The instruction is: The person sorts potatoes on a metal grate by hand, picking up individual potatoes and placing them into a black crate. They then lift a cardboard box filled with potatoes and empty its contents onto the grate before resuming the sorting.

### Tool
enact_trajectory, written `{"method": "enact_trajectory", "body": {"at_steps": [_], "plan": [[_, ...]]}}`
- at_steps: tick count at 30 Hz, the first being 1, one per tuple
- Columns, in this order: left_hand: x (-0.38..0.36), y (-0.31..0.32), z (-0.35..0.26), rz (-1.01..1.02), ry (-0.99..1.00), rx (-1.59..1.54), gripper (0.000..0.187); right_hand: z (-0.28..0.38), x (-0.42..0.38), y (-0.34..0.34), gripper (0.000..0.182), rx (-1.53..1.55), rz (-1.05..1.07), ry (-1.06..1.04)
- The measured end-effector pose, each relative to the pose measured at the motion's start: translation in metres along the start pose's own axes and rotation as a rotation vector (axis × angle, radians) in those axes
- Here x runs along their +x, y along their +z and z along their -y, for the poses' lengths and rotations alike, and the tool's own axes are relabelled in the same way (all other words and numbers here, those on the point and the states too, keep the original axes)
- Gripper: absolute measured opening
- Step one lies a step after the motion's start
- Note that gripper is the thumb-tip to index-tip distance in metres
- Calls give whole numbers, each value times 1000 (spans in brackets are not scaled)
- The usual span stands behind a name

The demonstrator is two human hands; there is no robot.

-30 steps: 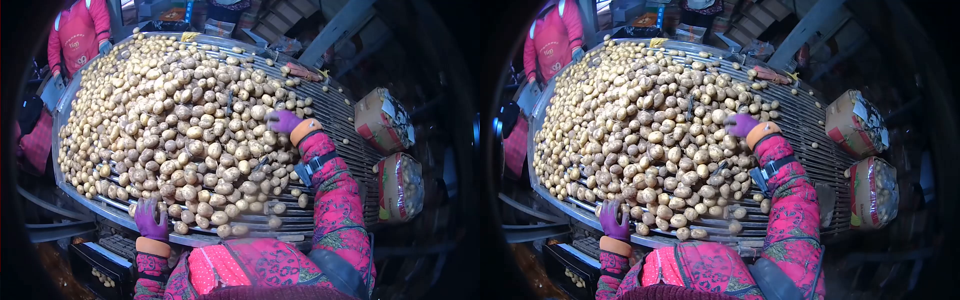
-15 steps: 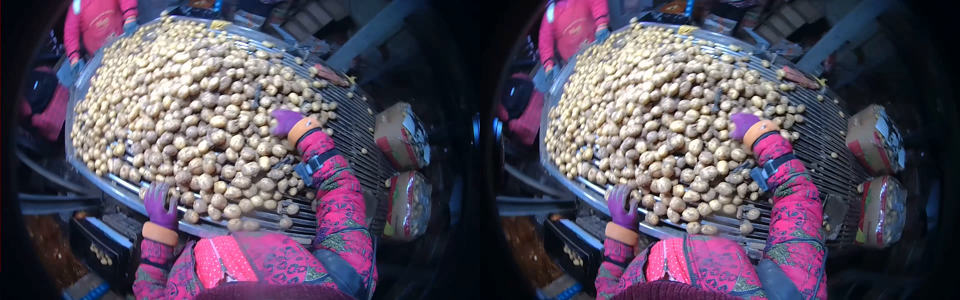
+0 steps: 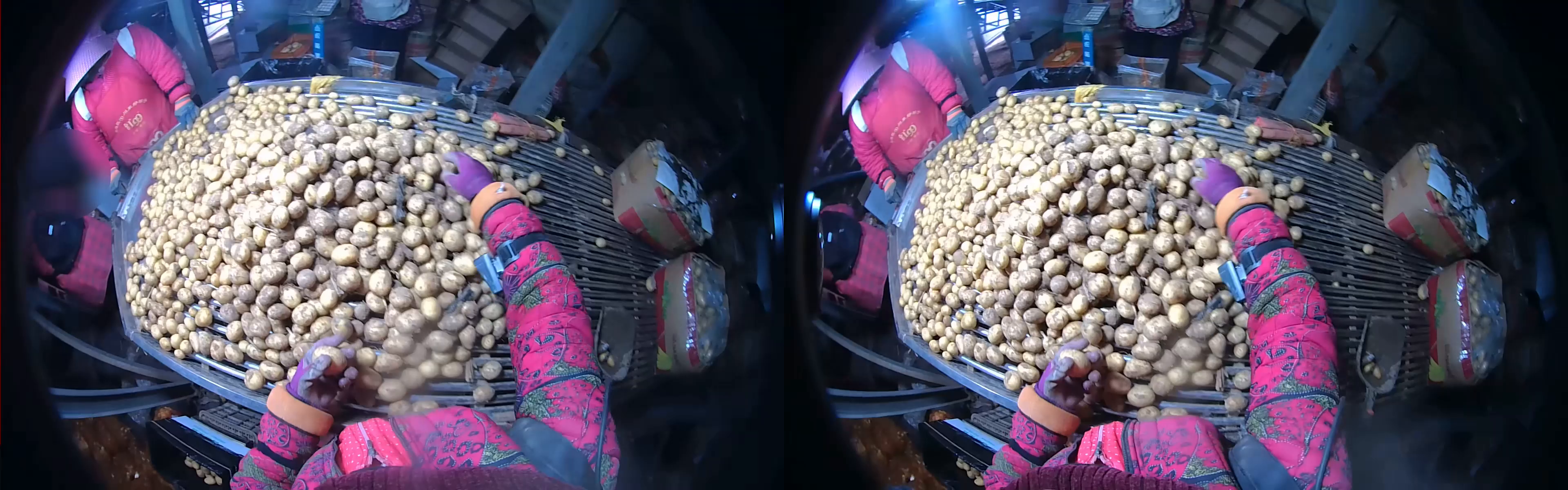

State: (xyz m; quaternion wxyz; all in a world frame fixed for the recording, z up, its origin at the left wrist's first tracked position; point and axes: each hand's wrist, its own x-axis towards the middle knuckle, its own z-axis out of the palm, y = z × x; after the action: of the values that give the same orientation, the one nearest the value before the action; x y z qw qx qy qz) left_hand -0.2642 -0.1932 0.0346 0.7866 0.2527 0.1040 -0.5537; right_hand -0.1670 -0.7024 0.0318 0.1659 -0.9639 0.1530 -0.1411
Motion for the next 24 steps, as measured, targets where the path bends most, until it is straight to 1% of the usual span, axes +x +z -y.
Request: {"method": "enact_trajectory", "body": {"at_steps": [1, 3, 4, 6, 7, 9, 10, 14, 16, 19, 20, 21, 23, 24], "plan": [[2, -6, 0, -14, 28, 27, 58, -7, 7, 1, 53, 54, 47, 39], [12, -13, 2, 92, 71, -55, 55, -12, 26, 22, 59, -189, 180, 64], [11, -11, 4, 77, 72, -56, 55, -12, 30, 26, 60, -270, 244, 92], [3, -3, 11, -179, 183, -155, 54, -5, 33, 23, 62, -345, 329, 149], [1, -7, 10, -219, 167, -166, 56, -3, 32, 18, 63, -367, 362, 172], [0, -8, 5, -81, 213, -115, 60, -1, 29, 5, 65, -368, 413, 191], [-3, -8, 3, -170, 211, -108, 62, -2, 26, 2, 66, -366, 426, 195], [-16, -2, 8, -152, 260, -147, 57, 4, 24, 7, 71, -316, 338, 111], [-23, 0, 14, -199, 247, -210, 62, 13, 28, 11, 72, -274, 297, 82], [-32, -6, 20, -234, 246, -237, 56, 10, 35, 16, 72, -176, 341, 105], [-34, -6, 19, -229, 245, -238, 56, 2, 43, 9, 73, -99, 426, 69], [-36, -6, 21, -248, 277, -252, 54, 8, 39, 2, 71, -105, 415, 79], [-38, 0, 24, -279, 310, -339, 49, -18, 33, 33, 62, -276, 215, 93], [-38, 7, 23, -325, 300, -379, 47, -20, 28, 35, 62, -292, 213, 81]]}}
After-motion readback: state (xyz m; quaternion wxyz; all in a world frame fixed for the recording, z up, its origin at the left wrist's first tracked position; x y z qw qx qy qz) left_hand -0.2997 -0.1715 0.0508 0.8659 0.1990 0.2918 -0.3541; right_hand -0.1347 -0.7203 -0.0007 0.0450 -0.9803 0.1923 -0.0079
